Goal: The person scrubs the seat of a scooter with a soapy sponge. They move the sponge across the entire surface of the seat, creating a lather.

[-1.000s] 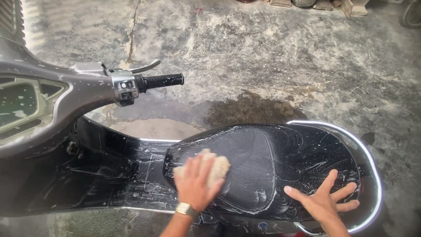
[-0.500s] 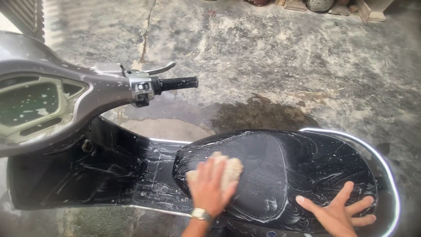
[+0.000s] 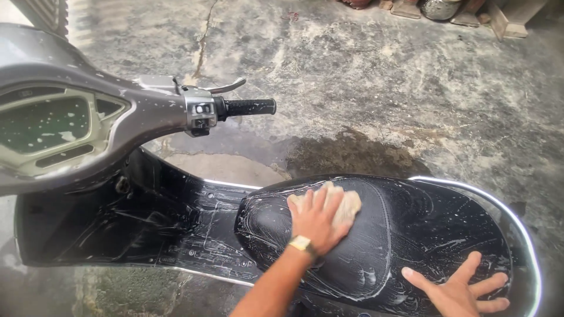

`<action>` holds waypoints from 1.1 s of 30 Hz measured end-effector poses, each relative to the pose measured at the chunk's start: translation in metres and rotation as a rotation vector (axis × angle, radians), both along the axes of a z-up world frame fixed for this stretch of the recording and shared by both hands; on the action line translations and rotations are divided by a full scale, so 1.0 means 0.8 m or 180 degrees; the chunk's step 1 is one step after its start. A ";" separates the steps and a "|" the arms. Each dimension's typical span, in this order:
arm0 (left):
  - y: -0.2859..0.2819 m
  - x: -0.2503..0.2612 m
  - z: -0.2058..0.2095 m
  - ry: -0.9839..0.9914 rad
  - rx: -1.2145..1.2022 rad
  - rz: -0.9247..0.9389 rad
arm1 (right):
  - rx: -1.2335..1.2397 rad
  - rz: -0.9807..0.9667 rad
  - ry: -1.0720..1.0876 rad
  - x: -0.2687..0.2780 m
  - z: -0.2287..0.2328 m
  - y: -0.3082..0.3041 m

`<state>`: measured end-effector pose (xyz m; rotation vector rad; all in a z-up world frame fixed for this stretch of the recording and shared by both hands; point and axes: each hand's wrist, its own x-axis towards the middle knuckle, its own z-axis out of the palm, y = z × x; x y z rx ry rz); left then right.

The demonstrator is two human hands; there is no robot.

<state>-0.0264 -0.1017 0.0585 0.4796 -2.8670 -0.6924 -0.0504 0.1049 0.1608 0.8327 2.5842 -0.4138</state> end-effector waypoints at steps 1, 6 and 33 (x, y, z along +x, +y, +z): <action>-0.014 0.014 0.004 0.0124 -0.0254 -0.0233 | -0.0006 0.0004 -0.0009 -0.003 -0.012 0.008; -0.118 0.034 0.021 -0.0962 0.0046 0.0646 | -0.0032 -0.0108 -0.0094 0.007 0.030 -0.013; 0.056 -0.004 0.015 0.0311 -0.0264 -0.0219 | -0.0415 0.0006 -0.0406 -0.001 0.014 -0.002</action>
